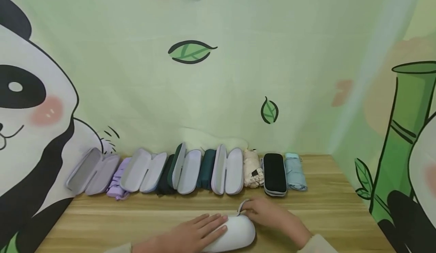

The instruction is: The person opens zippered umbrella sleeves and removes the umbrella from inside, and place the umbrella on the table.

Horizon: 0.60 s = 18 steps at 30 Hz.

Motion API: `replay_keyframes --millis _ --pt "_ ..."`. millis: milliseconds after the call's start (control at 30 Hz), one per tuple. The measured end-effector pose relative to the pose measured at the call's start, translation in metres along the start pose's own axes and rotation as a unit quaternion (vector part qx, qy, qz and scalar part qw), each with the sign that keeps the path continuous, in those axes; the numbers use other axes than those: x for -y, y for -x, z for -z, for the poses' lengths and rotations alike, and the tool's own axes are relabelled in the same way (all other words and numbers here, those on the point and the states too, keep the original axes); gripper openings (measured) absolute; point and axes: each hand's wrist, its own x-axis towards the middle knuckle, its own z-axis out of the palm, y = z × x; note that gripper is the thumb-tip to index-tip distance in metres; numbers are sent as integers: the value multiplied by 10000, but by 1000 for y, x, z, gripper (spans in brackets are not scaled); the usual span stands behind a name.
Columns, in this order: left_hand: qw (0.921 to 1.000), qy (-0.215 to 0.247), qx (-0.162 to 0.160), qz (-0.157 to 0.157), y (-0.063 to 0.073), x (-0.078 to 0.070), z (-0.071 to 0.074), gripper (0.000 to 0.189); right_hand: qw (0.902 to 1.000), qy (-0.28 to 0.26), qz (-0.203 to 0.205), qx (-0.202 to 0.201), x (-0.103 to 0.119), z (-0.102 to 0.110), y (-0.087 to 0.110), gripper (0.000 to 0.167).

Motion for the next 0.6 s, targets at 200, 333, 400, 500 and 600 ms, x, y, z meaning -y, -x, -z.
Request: replay_keyframes --millis 200,333,400,500,600 --pt "9981 -447 -406 -116 1 -6 -4 85 9961 -540 -32 690 -4 4 -5 19" --pt "9979 -433 -442 -171 3 -7 -6 84 9916 -850 -57 973 -6 8 -6 17" --pt "9981 -399 -447 -165 3 -7 -8 83 9911 -912 -87 969 -6 8 -6 17" --pt "9975 -412 -555 -159 2 -7 -11 85 9923 -903 -105 846 -6 8 -4 14" --pt "9972 -414 -603 -139 2 -6 -10 86 9945 -781 -81 688 -5 8 -3 13"
